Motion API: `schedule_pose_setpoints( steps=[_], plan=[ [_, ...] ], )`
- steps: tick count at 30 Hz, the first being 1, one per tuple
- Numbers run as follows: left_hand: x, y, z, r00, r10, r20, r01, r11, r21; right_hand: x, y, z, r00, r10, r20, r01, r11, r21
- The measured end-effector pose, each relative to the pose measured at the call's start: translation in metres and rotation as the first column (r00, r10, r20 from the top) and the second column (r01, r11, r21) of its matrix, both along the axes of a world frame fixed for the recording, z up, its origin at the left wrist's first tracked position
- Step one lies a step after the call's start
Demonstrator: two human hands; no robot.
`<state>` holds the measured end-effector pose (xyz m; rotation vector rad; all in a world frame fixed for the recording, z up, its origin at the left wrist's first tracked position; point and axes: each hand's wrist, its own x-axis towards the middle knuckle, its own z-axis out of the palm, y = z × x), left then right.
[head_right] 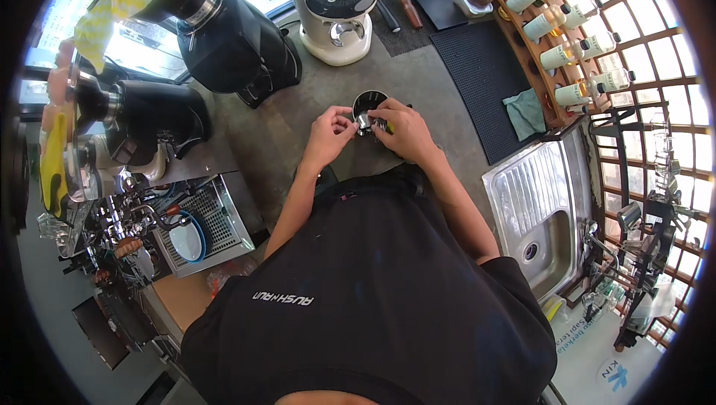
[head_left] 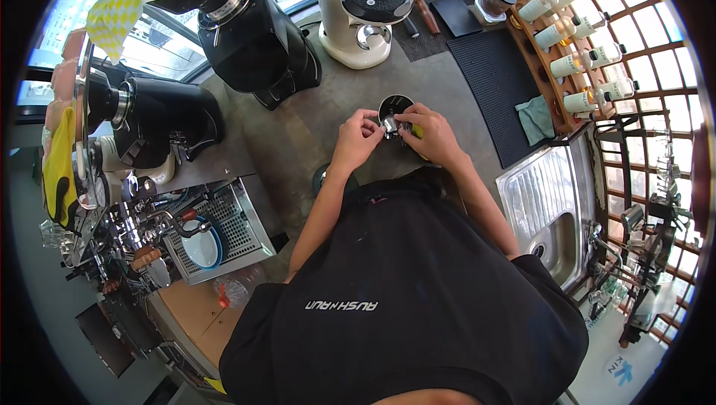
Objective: Drying a coffee portafilter and a small metal pitcher using a cloth, then folding the cloth on the counter.
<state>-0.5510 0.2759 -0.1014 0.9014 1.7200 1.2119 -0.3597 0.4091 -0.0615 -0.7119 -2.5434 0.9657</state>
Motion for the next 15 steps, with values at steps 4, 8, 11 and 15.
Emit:
schedule_pose_setpoints(
  steps=[4,8,11,15],
  plan=[
    [0.000,-0.001,0.000,1.000,0.012,0.002,-0.012,1.000,0.001,0.002,-0.002,0.003,0.999,0.030,-0.024,-0.030,1.000,0.004],
    [-0.001,-0.001,-0.006,1.000,-0.004,-0.019,0.004,0.999,0.032,0.002,-0.001,0.007,1.000,0.002,0.031,-0.001,0.999,-0.037],
    [-0.001,-0.001,-0.006,1.000,-0.005,0.009,0.005,0.999,0.041,-0.001,-0.006,0.004,0.999,-0.032,0.026,0.033,0.999,-0.042],
    [-0.003,0.000,-0.005,0.999,0.009,-0.033,-0.009,1.000,0.026,-0.009,-0.014,0.002,0.989,-0.130,-0.074,0.121,0.986,-0.111]
  ],
)
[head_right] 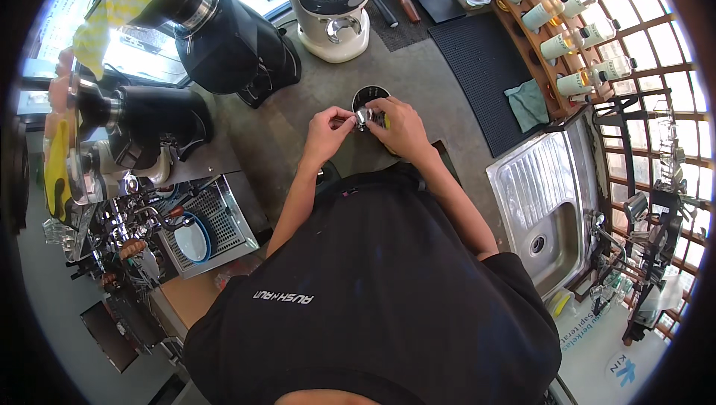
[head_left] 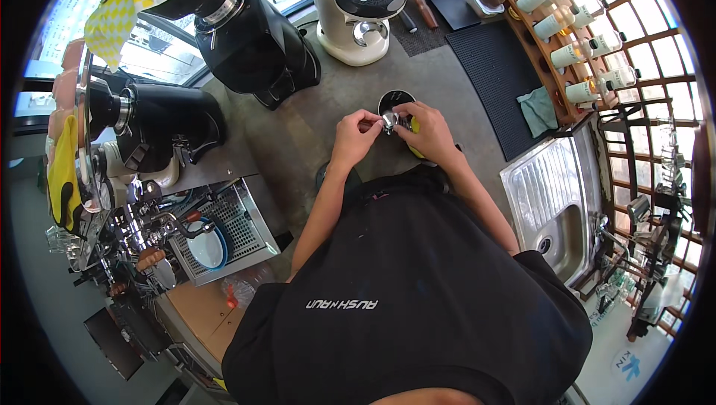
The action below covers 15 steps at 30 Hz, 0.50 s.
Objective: Drying a coffee portafilter and a small metal pitcher using a cloth, then folding the cloth on the counter.
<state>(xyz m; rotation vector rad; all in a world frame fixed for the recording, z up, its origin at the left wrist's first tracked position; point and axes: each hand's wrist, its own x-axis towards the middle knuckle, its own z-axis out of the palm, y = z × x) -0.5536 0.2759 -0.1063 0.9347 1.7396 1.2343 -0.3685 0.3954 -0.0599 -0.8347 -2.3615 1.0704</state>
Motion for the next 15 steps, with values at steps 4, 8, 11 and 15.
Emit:
schedule_pose_setpoints(
  steps=[4,8,11,15],
  plan=[
    [-0.002,0.000,-0.007,1.000,0.016,0.011,-0.017,0.999,0.047,0.000,-0.010,-0.009,0.992,-0.076,-0.096,0.072,0.996,-0.045],
    [-0.001,-0.001,-0.024,0.997,0.033,0.073,-0.039,0.995,0.093,0.004,-0.014,-0.008,0.995,-0.079,-0.062,0.074,0.994,-0.082],
    [0.005,0.002,-0.008,0.994,0.012,0.109,-0.024,0.994,0.106,0.012,-0.012,-0.007,0.991,-0.051,-0.124,0.044,0.998,-0.055],
    [0.007,0.006,0.011,0.999,-0.043,0.017,0.042,0.998,0.045,0.020,-0.012,-0.006,0.991,-0.055,-0.122,0.049,0.997,-0.053]
  ],
)
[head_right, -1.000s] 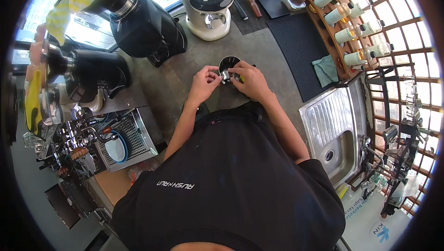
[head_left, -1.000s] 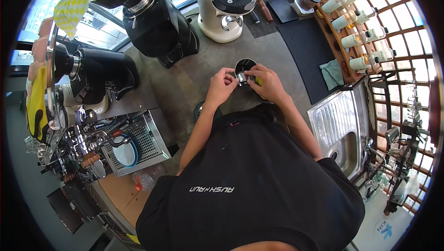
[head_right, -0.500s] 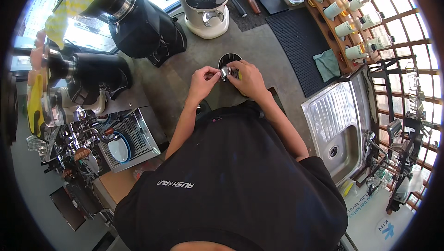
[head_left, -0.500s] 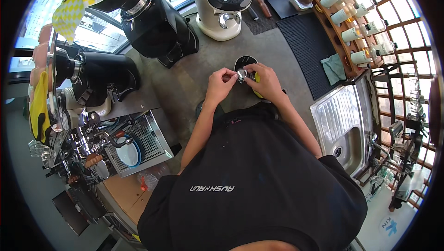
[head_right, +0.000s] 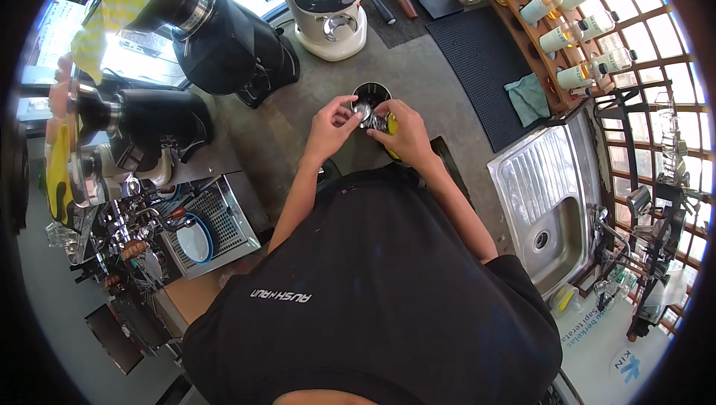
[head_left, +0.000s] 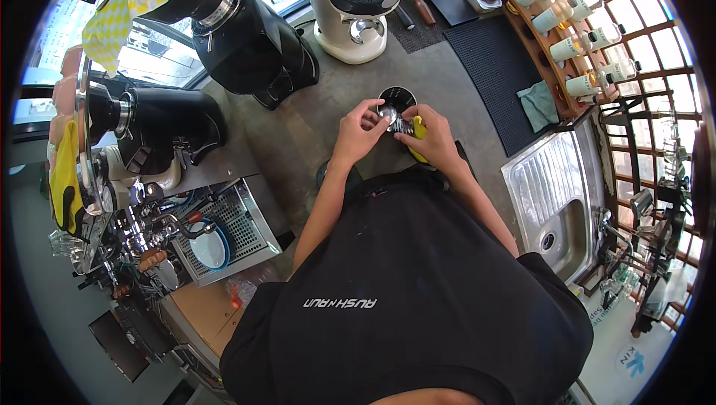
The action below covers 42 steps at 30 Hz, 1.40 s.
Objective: Drying a coffee portafilter and a small metal pitcher using a cloth, then folding the cloth on the counter.
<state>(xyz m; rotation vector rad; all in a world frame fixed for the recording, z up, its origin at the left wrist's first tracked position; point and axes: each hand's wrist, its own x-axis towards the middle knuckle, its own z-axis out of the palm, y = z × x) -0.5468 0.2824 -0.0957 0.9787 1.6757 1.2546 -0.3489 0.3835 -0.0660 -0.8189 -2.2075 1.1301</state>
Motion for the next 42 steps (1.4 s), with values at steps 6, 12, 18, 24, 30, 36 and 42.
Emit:
schedule_pose_setpoints(
  steps=[6,12,18,24,30,36,42],
  plan=[
    [-0.001,0.007,0.001,0.989,-0.027,-0.149,0.023,0.999,-0.029,0.001,-0.012,-0.004,0.993,-0.114,0.003,0.112,0.980,0.164],
    [-0.010,0.018,-0.003,0.945,-0.128,-0.300,0.100,0.989,-0.106,-0.010,-0.022,-0.009,0.995,-0.101,0.019,0.097,0.982,0.163],
    [-0.012,0.018,0.006,0.946,-0.129,-0.297,0.102,0.989,-0.105,-0.015,-0.028,-0.005,0.991,-0.123,0.053,0.111,0.976,0.190],
    [-0.015,0.021,0.012,0.924,-0.165,-0.345,0.130,0.984,-0.123,-0.017,-0.024,-0.012,0.994,-0.104,0.043,0.092,0.973,0.213],
    [-0.017,0.026,0.016,0.922,-0.177,-0.344,0.147,0.983,-0.112,-0.014,-0.023,-0.009,0.990,-0.125,0.071,0.107,0.971,0.214],
    [-0.018,0.033,0.018,0.942,-0.180,-0.284,0.152,0.981,-0.118,-0.009,-0.017,-0.010,0.990,-0.111,0.082,0.086,0.962,0.261],
    [-0.023,0.038,0.011,0.956,-0.186,-0.225,0.167,0.981,-0.101,-0.007,-0.015,-0.005,0.983,-0.168,0.070,0.150,0.965,0.214]
  ],
)
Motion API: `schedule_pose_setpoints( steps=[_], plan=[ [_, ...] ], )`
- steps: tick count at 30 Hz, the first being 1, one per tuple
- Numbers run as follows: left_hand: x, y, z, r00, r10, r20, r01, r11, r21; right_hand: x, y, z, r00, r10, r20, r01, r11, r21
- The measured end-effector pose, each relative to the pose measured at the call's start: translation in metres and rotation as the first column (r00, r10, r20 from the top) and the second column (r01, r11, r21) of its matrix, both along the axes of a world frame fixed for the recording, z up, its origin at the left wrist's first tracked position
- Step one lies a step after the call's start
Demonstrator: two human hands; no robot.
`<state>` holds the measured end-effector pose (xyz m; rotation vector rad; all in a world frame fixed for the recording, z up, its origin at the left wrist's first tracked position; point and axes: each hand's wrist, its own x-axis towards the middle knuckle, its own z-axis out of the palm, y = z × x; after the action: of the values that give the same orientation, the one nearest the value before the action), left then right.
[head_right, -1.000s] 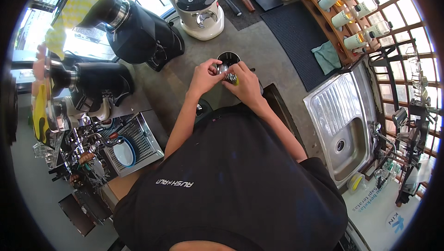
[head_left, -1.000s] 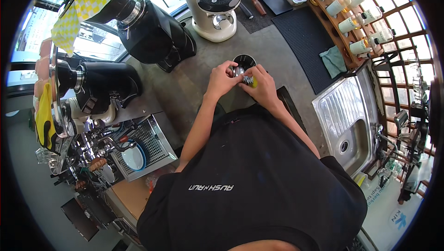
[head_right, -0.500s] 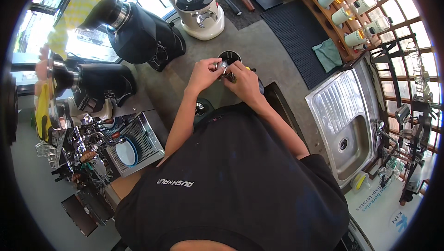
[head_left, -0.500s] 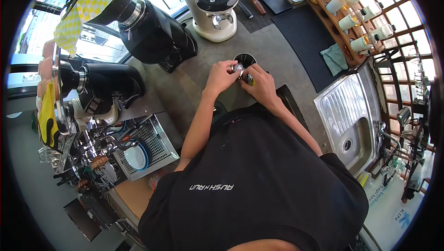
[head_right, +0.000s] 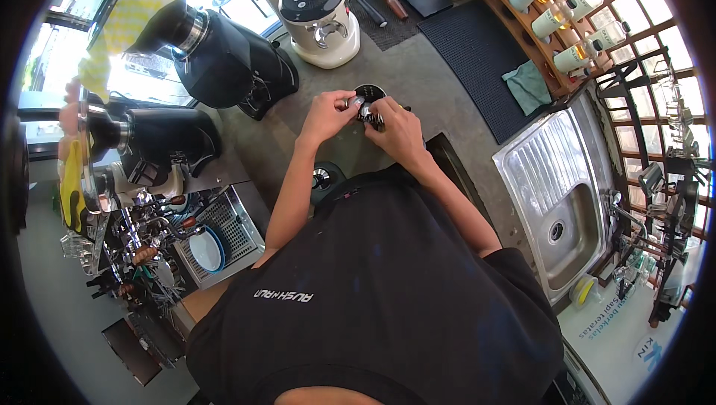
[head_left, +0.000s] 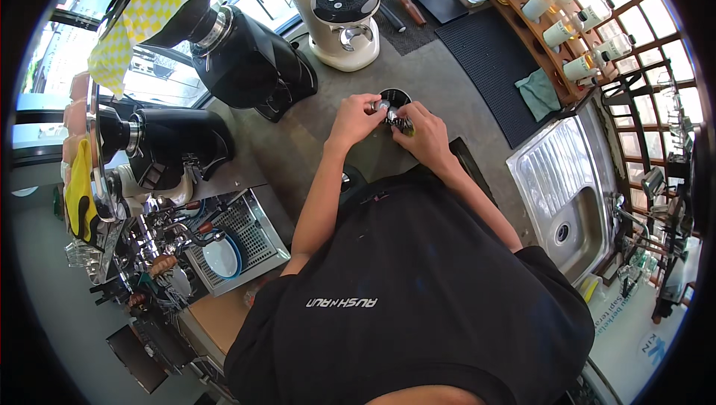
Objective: Drying a coffee portafilter and a small metal pitcher using a cloth, then folding the cloth on the counter.
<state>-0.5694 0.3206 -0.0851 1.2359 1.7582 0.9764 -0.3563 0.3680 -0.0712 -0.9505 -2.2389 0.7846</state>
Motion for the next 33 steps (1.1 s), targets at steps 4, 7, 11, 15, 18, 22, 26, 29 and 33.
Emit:
schedule_pose_setpoints(
  steps=[4,7,11,15,18,22,26,29,33],
  plan=[
    [-0.001,0.000,-0.003,1.000,-0.014,0.003,0.014,1.000,0.008,0.002,-0.001,-0.001,1.000,-0.003,0.006,0.004,1.000,-0.029],
    [0.001,0.001,0.002,1.000,-0.014,0.004,0.013,0.999,0.046,0.002,-0.001,-0.004,1.000,0.005,-0.026,-0.005,0.999,0.035],
    [-0.002,-0.005,0.007,0.989,-0.124,0.075,0.122,0.992,0.028,0.002,-0.002,-0.007,1.000,-0.004,-0.008,0.005,0.999,0.046],
    [-0.012,-0.007,0.006,0.964,-0.245,0.101,0.246,0.969,-0.005,0.003,-0.002,-0.006,1.000,-0.006,0.006,0.006,0.999,0.033],
    [-0.016,-0.004,0.005,0.958,-0.247,-0.144,0.259,0.963,0.069,0.002,-0.002,-0.005,1.000,-0.010,0.005,0.010,0.998,0.055],
    [-0.019,0.000,0.003,0.954,-0.223,-0.201,0.266,0.938,0.223,0.002,0.000,-0.006,1.000,-0.019,0.004,0.018,0.998,0.061],
    [-0.017,0.005,0.006,0.952,-0.256,-0.167,0.292,0.923,0.252,0.004,0.005,-0.007,0.999,-0.037,-0.029,0.039,0.996,0.079],
    [-0.014,0.007,0.010,0.955,-0.247,-0.163,0.279,0.934,0.221,0.004,0.009,-0.002,0.998,-0.056,-0.038,0.059,0.995,0.076],
    [-0.010,0.009,0.010,0.952,-0.198,-0.234,0.250,0.943,0.220,0.004,0.012,0.000,0.996,-0.081,-0.024,0.082,0.996,0.045]
  ],
)
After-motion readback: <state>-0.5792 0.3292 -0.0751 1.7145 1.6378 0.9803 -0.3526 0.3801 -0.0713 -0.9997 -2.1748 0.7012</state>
